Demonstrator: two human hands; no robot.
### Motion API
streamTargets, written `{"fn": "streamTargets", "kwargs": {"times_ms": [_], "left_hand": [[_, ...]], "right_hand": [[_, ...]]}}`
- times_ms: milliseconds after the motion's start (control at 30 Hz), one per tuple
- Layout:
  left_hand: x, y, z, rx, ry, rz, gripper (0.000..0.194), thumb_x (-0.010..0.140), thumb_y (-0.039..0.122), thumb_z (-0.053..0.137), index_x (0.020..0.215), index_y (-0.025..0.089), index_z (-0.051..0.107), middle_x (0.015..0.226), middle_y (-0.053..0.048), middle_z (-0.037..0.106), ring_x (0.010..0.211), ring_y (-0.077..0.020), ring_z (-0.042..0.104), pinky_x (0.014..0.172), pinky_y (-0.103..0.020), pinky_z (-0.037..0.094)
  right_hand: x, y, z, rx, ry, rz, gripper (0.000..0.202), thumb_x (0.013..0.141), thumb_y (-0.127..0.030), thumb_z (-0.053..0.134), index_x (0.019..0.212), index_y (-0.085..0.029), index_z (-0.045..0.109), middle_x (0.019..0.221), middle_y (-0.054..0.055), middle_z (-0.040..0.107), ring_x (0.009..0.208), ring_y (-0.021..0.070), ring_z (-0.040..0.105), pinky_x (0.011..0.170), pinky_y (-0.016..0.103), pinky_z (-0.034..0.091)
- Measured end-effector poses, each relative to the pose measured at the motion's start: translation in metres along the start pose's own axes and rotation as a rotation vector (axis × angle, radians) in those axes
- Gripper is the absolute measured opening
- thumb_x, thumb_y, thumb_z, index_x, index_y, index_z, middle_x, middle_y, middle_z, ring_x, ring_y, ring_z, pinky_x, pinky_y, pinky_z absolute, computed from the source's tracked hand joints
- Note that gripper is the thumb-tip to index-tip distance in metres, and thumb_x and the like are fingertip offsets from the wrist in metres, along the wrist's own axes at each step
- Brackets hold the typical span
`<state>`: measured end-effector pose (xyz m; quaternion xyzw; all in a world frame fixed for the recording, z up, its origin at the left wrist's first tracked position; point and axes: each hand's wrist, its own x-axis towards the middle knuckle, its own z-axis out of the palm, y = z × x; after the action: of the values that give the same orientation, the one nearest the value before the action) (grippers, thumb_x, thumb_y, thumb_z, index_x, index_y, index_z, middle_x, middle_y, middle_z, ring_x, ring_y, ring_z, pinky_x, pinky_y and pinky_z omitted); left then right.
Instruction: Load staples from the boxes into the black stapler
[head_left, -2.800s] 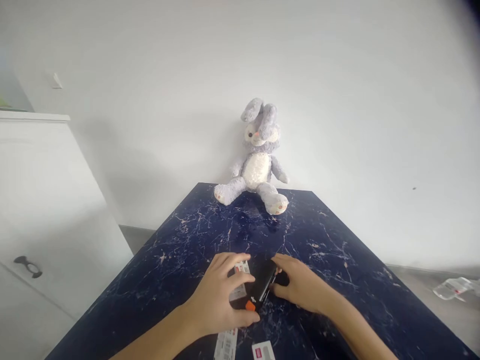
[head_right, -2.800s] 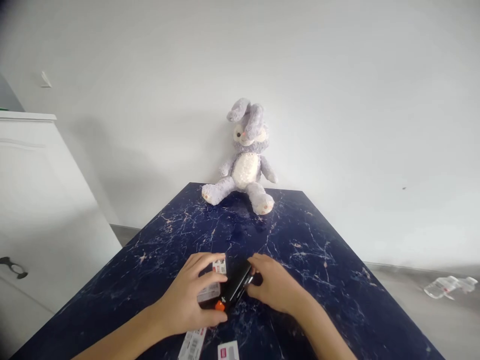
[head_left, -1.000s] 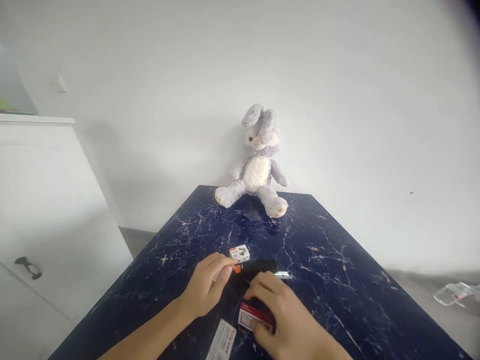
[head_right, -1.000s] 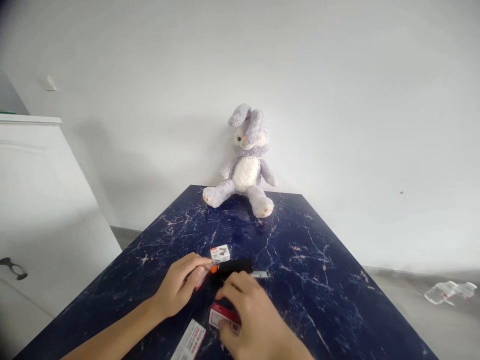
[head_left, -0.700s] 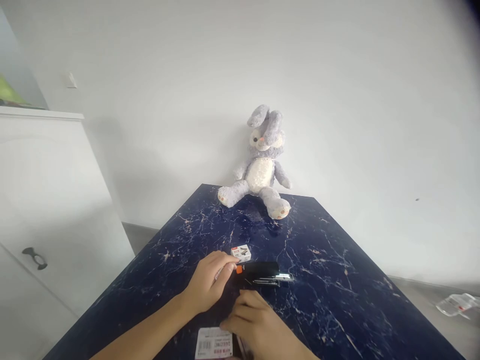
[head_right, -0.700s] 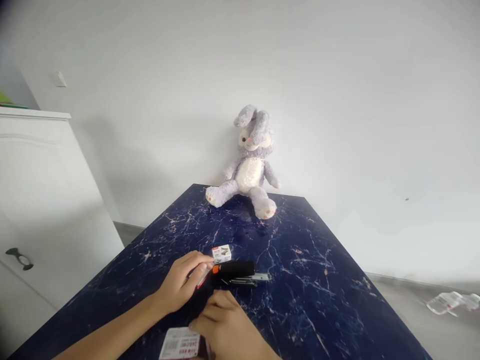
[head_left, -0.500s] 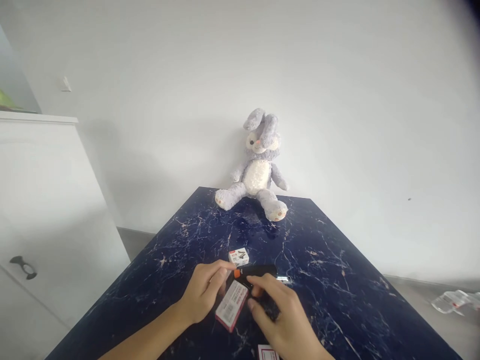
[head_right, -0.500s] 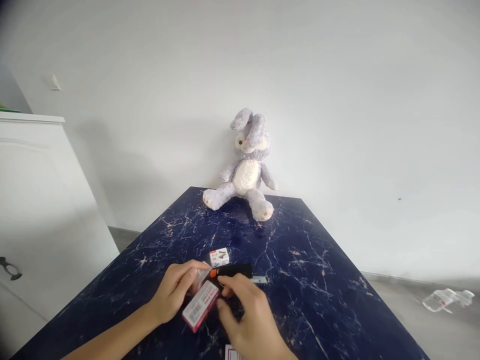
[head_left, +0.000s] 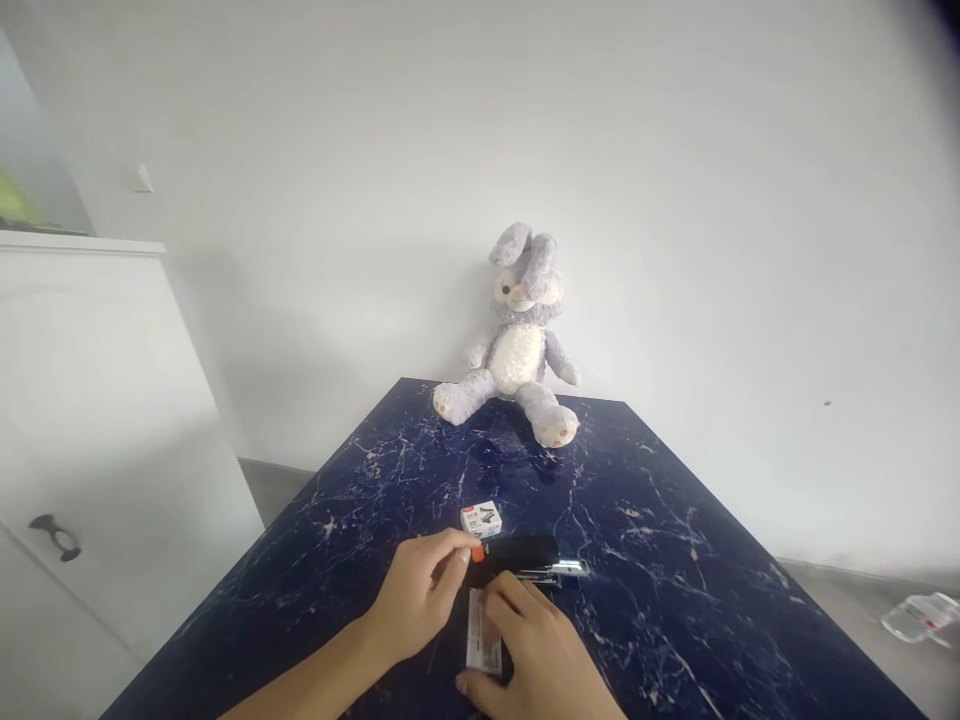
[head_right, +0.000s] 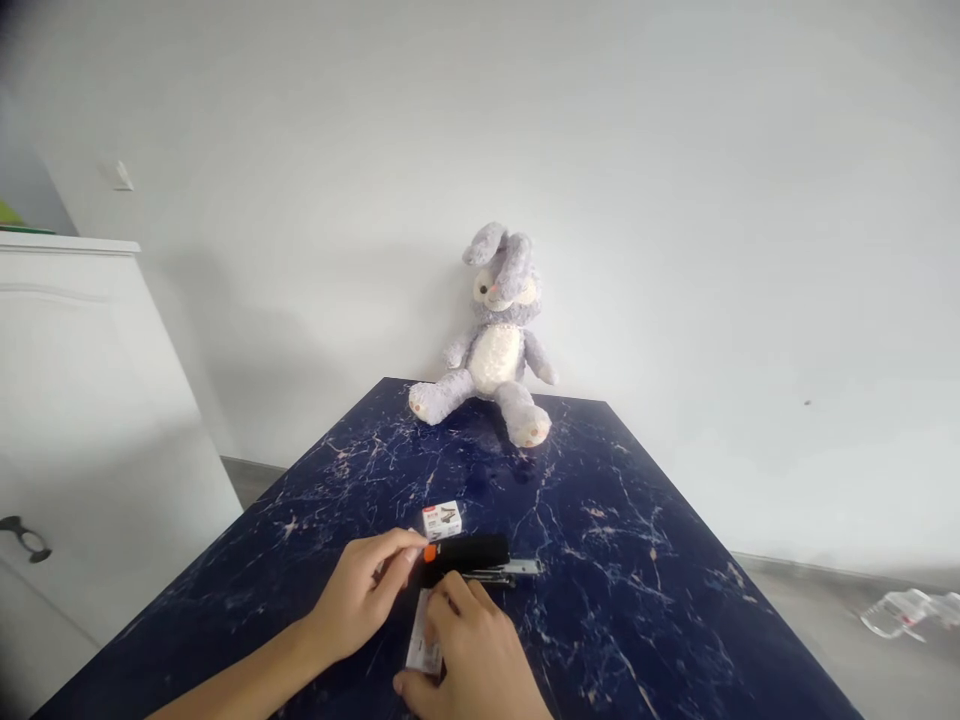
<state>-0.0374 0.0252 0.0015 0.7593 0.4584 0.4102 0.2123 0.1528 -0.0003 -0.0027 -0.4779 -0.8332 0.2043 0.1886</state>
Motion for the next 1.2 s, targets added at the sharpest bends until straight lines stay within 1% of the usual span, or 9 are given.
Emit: {"fn": "streamTargets", "kwargs": {"times_ms": [100, 200, 300, 433, 600, 733, 833, 1033, 1200], "left_hand": [[-0.001, 0.003, 0.002, -0.023, -0.023, 0.059, 0.025, 0.1, 0.027, 0.045, 0.106, 0.023, 0.068, 0.086, -0.002, 0.069, 0.072, -0.0134, 0.063, 0.068, -0.023, 0.046], [0.001, 0.01, 0.0, -0.042, -0.005, 0.132, 0.026, 0.1, 0.026, 0.043, 0.107, 0.022, 0.068, 0.106, -0.007, 0.068, 0.095, -0.0178, 0.064, 0.085, -0.027, 0.049], [0.0, 0.016, -0.004, -0.067, -0.011, 0.14, 0.031, 0.101, 0.03, 0.041, 0.117, 0.024, 0.067, 0.116, -0.008, 0.066, 0.107, -0.0214, 0.061, 0.094, -0.032, 0.047], [-0.009, 0.015, -0.004, -0.147, -0.089, -0.046, 0.036, 0.102, 0.037, 0.039, 0.127, 0.03, 0.064, 0.097, -0.004, 0.073, 0.09, -0.0199, 0.066, 0.087, -0.031, 0.05], [-0.015, 0.01, 0.0, -0.183, -0.168, -0.138, 0.041, 0.093, 0.038, 0.059, 0.133, 0.035, 0.061, 0.125, -0.005, 0.068, 0.109, -0.0254, 0.063, 0.099, -0.037, 0.047], [-0.006, 0.015, 0.0, -0.382, -0.261, -0.227, 0.037, 0.094, 0.041, 0.057, 0.128, 0.031, 0.066, 0.11, -0.007, 0.073, 0.088, -0.0215, 0.069, 0.083, -0.034, 0.054], [0.0, 0.018, 0.002, -0.448, -0.287, -0.232, 0.03, 0.093, 0.042, 0.059, 0.113, 0.024, 0.074, 0.095, -0.007, 0.075, 0.081, -0.0204, 0.069, 0.075, -0.029, 0.053], [0.004, 0.008, 0.001, -0.47, -0.091, -0.298, 0.026, 0.089, 0.037, 0.064, 0.104, 0.019, 0.074, 0.094, -0.007, 0.075, 0.077, -0.0189, 0.067, 0.069, -0.026, 0.051], [0.006, -0.005, 0.001, -0.528, 0.0, -0.395, 0.031, 0.087, 0.039, 0.063, 0.107, 0.018, 0.073, 0.081, -0.005, 0.074, 0.063, -0.015, 0.06, 0.058, -0.023, 0.046]], "right_hand": [[-0.002, -0.003, -0.004, 0.056, 0.073, -0.019, 0.017, 0.068, -0.015, 0.066, 0.084, -0.021, 0.062, 0.099, 0.004, 0.062, 0.088, 0.021, 0.06, 0.077, 0.031, 0.049], [-0.003, -0.006, -0.019, 0.281, 0.124, -0.001, 0.012, 0.078, -0.015, 0.055, 0.086, -0.021, 0.062, 0.087, 0.001, 0.062, 0.074, 0.0156, 0.059, 0.069, 0.026, 0.047], [-0.001, -0.003, -0.031, 0.7, 0.165, 0.118, 0.019, 0.092, -0.03, 0.046, 0.093, -0.022, 0.064, 0.088, 0.002, 0.066, 0.079, 0.0167, 0.063, 0.073, 0.027, 0.052], [0.005, 0.01, -0.026, 1.078, 0.282, 0.278, 0.038, 0.093, -0.055, 0.049, 0.1, -0.021, 0.064, 0.094, 0.006, 0.069, 0.085, 0.0219, 0.066, 0.071, 0.031, 0.058], [0.006, 0.019, -0.015, 1.086, 0.316, 0.333, 0.048, 0.089, -0.064, 0.054, 0.103, -0.02, 0.066, 0.082, 0.005, 0.07, 0.067, 0.019, 0.065, 0.063, 0.032, 0.06], [0.006, 0.015, -0.021, 1.072, 0.299, 0.32, 0.05, 0.088, -0.066, 0.053, 0.101, -0.019, 0.065, 0.071, 0.002, 0.068, 0.057, 0.0169, 0.063, 0.055, 0.028, 0.056], [0.004, 0.012, -0.023, 1.07, 0.257, 0.265, 0.045, 0.087, -0.062, 0.059, 0.098, -0.019, 0.064, 0.07, 0.002, 0.068, 0.057, 0.0159, 0.062, 0.054, 0.027, 0.055], [0.003, 0.015, -0.02, 0.977, 0.285, 0.198, 0.04, 0.087, -0.056, 0.064, 0.106, -0.02, 0.063, 0.087, 0.006, 0.072, 0.07, 0.0187, 0.069, 0.066, 0.03, 0.06], [0.005, 0.017, -0.018, 0.915, 0.357, 0.216, 0.041, 0.086, -0.056, 0.065, 0.101, -0.019, 0.064, 0.073, 0.003, 0.068, 0.065, 0.0198, 0.069, 0.06, 0.028, 0.058]]}}
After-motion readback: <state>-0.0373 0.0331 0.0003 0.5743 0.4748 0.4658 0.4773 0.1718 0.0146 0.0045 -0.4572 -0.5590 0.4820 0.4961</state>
